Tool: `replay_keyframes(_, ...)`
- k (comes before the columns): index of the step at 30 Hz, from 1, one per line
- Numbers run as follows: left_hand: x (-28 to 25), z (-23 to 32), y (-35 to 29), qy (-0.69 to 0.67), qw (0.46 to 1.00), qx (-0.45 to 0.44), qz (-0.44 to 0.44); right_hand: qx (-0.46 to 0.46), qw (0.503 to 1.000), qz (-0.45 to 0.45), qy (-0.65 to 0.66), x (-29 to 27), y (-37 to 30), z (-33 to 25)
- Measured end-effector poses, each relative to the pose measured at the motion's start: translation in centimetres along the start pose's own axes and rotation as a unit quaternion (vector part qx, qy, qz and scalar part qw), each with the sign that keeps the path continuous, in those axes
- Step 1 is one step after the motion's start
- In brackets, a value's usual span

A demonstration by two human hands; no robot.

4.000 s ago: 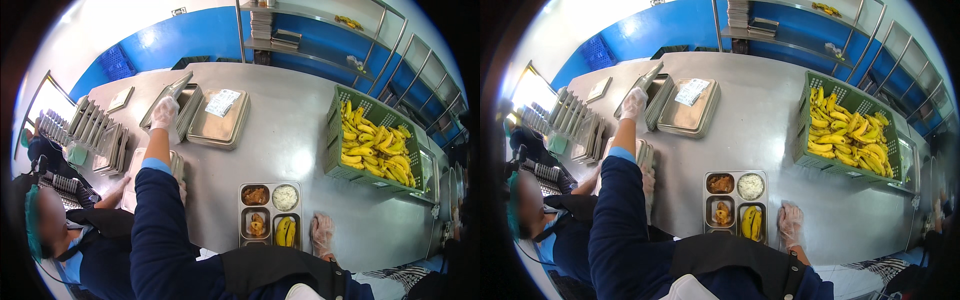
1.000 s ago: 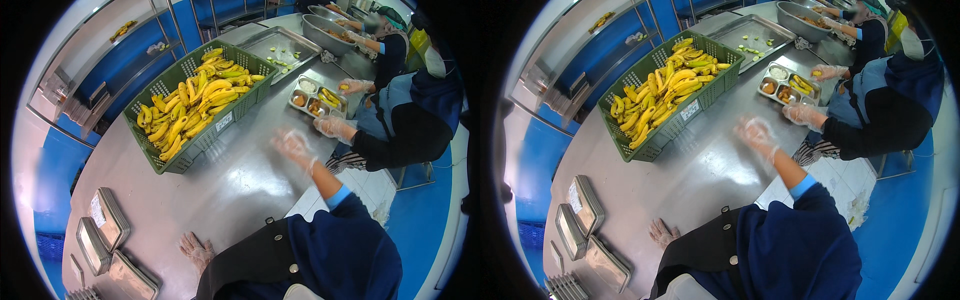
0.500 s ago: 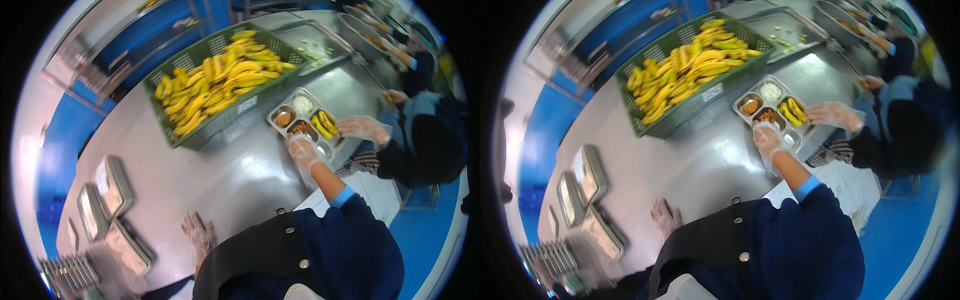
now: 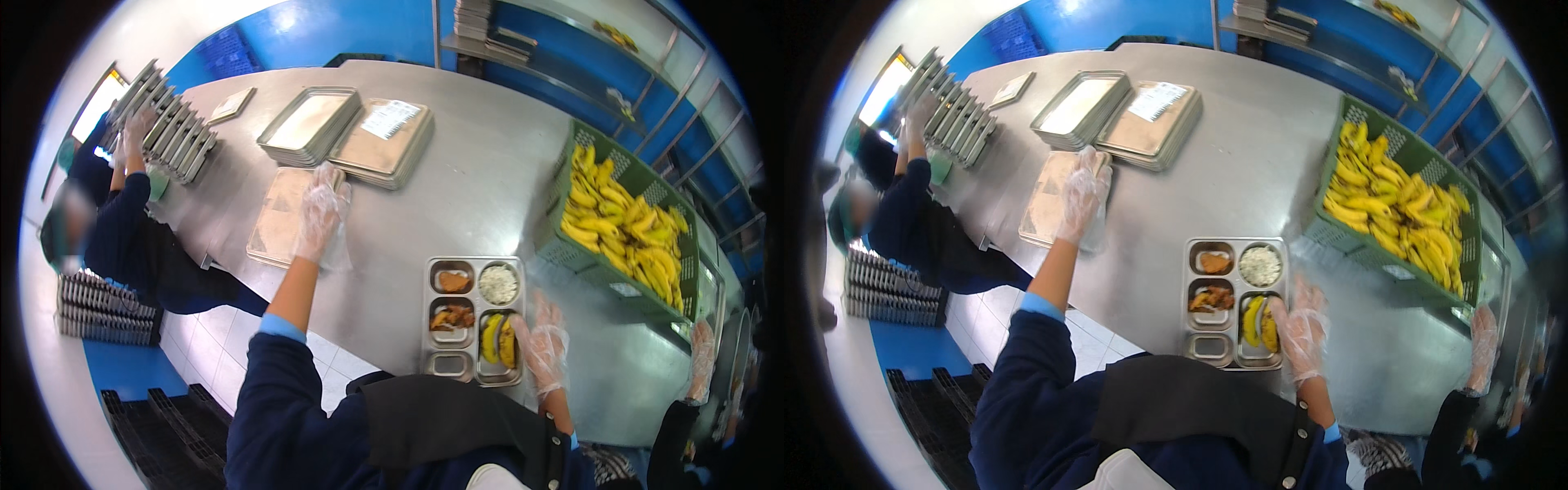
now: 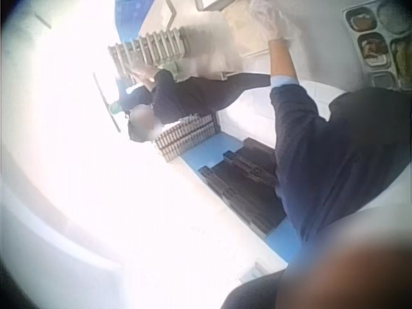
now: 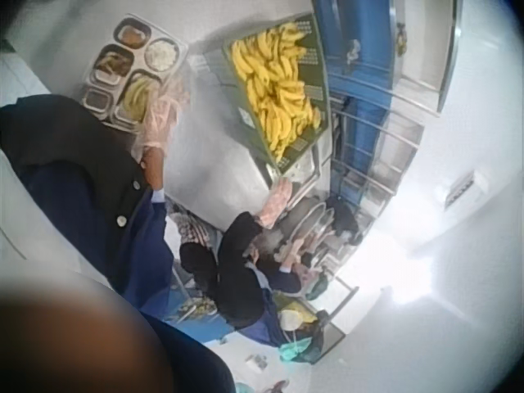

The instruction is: The person assembles meal trays by placing bananas into compartmentalized metal trays that already contain rice and cooked items. They then cover each tray with a lid and pass it down the line. The process is repeated continuously with multiple trays.

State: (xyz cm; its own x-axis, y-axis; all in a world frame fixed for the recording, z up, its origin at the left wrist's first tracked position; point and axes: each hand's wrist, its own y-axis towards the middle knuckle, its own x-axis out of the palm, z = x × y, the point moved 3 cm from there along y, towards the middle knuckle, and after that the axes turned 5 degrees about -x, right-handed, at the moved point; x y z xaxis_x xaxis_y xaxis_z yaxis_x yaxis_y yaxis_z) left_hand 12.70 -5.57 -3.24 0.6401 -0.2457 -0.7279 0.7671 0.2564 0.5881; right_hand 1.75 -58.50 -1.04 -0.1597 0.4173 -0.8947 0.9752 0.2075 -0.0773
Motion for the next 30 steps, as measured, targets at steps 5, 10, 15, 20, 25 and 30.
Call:
replay_keyframes(5,1.4,-9.9,8.3,0.183,0.983,0.018,0.009,0.077,0.976,-0.064,0.192,8.2,1.5,1.8)
replay_keyframes(10,2.1,-15.1,15.1,0.293,0.946,0.030,-0.140,0.067,0.925,-0.064,0.367,14.7,2.3,-1.9)
replay_keyframes(15,3.0,-15.8,17.5,0.296,0.924,0.105,-0.220,-0.023,0.981,0.002,0.190,13.6,1.7,-4.6)
replay_keyframes(20,1.2,-15.1,18.9,0.275,0.937,0.149,-0.154,0.050,0.977,0.010,0.208,14.3,1.1,-5.6)
replay_keyframes(25,-6.5,-10.3,24.4,0.206,0.961,0.134,0.127,0.068,0.972,0.009,0.225,14.3,1.2,-6.2)
replay_keyframes(30,-15.6,-4.3,23.5,0.009,0.991,-0.028,0.130,-0.070,0.986,0.129,0.083,9.3,3.2,-9.0)
